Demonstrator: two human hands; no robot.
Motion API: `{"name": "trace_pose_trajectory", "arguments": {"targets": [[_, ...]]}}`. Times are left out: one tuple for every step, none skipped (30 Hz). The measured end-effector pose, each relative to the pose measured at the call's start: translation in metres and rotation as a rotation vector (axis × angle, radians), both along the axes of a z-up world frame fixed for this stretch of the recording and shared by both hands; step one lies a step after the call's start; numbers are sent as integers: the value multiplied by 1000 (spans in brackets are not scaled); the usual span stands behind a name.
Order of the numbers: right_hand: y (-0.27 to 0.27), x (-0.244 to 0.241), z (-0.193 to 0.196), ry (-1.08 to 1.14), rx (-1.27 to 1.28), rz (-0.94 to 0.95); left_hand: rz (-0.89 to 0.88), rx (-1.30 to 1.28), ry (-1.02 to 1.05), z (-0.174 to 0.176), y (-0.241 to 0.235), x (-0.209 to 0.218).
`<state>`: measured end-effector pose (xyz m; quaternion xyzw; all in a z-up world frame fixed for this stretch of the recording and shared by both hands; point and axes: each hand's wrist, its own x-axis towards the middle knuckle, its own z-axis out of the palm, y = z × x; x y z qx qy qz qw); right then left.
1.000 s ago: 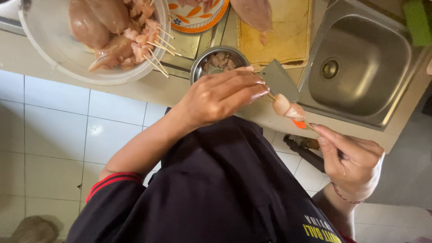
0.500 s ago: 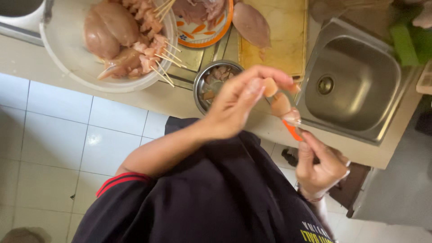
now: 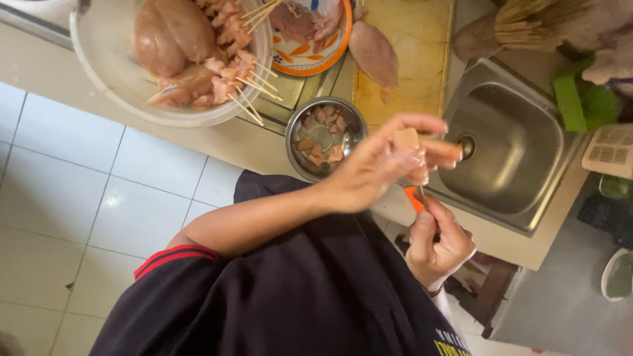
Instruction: The person assembles chicken skewers by picking up small pieces of raw chicken from a metal bowl and threading them onto wooden skewers. The person uses a cleaver to cut larger pieces of chicken on a cutting board into smaller chunks before skewering them. Completed skewers are placed into a white bowl.
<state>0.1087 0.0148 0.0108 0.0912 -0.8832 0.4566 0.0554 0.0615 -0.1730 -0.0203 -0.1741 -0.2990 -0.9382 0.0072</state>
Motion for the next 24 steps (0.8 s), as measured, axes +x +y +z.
{"name": "trace_pose_trajectory", "arguments": {"targets": [[-2,-1,-2,-12,7,20,47,-44,37,-4,7,1],[-4,-2,-5,-1,53,48,81,-57,-23,-10,13,2],[-7,-4,-8,7,95,83,121,-74,-90,-16,19,4],[-10,-5,-12,15,136,118,160,-90,-157,-21,25,5],[-15,-7,-15,-38,110,137,170,42,-188,-26,30,4],[-19,-9,-19,-91,86,157,180,174,-216,-30,35,0],[-23,-11,-20,-142,65,171,185,311,-238,-33,38,-3],[-26,-13,-21,-203,-1,222,215,375,-176,-38,35,-7],[-29,-17,-21,-262,-64,269,243,436,-112,-43,29,-11],[-33,-21,-20,-322,-127,315,241,442,-113,-48,21,-14],[-38,-26,-19,-311,-112,338,236,448,-115,-51,12,-16],[-44,-32,-17,-301,-98,362,205,399,-186,-57,-4,-15],[-51,-37,-15,-289,-83,381,174,346,-260,-62,-19,-9],[-59,-44,-12,-280,-75,396,175,235,-313,-66,-29,0],[-68,-54,-10,-273,-64,408,173,127,-369,-68,-37,9],[-77,-64,-7,-265,-53,419,172,19,-425,-71,-43,18],[-87,-76,-5,-230,8,470,148,-56,-452,-73,-48,29],[-98,-90,-2,-194,69,519,123,-131,-478,-75,-52,40],[-110,-103,-1,-157,129,566,41,-168,-485,-77,-58,49],[-124,-118,-1,-135,182,584,-42,-205,-490,-79,-64,57],[-138,-132,-3,-112,234,600,-20,-319,-451,-80,-71,67],[-152,-148,-6,-29,256,672,3,-432,-410,-81,-78,77],[-166,-164,-10,52,279,739,19,-545,-368,-81,-83,85],[-184,-183,-17,150,254,852,47,-564,-401,-81,-87,91]]}}
